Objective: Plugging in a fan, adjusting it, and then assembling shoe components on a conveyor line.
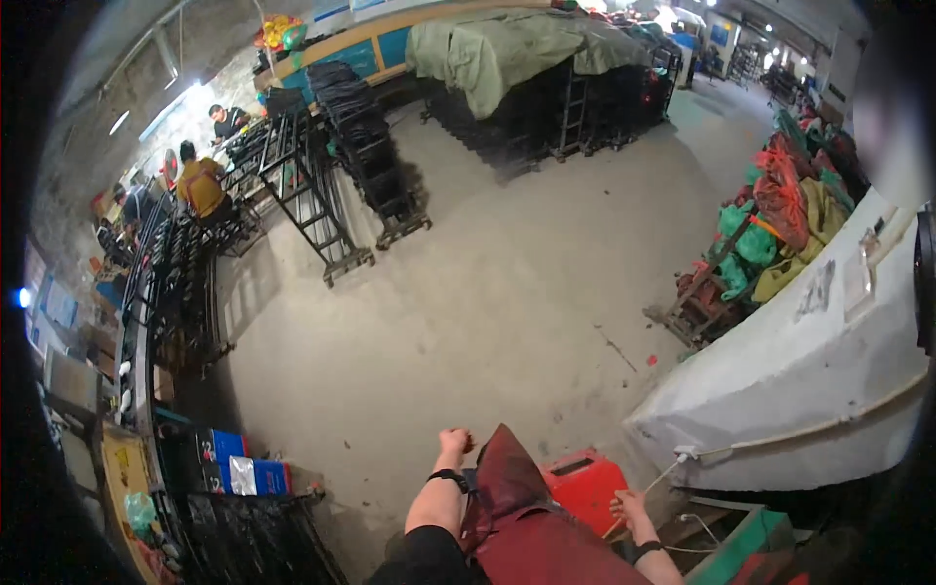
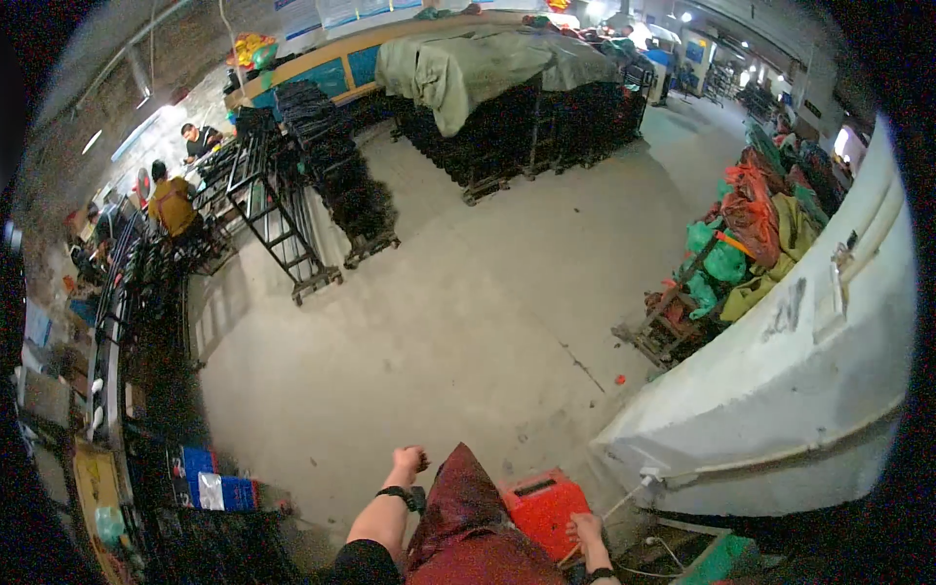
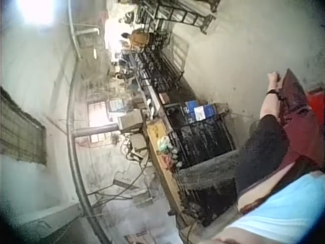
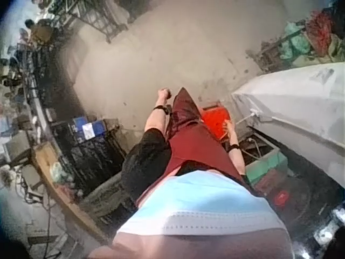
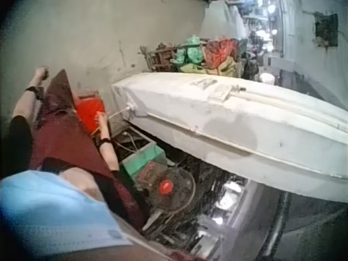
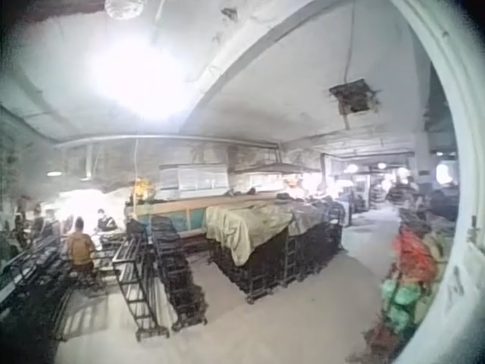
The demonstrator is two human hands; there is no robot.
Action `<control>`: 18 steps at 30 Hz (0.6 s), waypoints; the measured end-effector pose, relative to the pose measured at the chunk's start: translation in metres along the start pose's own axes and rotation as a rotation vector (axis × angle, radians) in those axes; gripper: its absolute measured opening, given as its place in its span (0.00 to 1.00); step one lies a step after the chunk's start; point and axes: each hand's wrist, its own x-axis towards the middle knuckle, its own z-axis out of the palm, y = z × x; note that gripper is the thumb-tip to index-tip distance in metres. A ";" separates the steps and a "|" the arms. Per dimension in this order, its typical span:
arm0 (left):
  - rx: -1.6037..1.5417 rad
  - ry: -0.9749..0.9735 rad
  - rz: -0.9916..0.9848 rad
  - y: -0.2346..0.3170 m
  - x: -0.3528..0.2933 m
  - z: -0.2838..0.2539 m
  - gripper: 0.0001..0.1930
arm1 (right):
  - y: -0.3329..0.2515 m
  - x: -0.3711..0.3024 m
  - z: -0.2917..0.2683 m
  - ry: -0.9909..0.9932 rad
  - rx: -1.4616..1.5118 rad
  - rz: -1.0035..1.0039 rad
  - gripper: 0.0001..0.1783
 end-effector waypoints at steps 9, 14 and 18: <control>0.031 0.035 -0.487 0.070 0.243 -0.145 0.20 | -0.022 0.097 0.152 -0.034 0.315 0.229 0.17; 0.329 0.090 -0.203 0.261 0.312 -0.109 0.12 | -0.142 0.177 0.299 -0.027 0.061 0.297 0.18; 0.113 -0.043 0.098 0.424 0.369 -0.084 0.07 | -0.283 0.250 0.420 -0.123 -0.110 0.299 0.21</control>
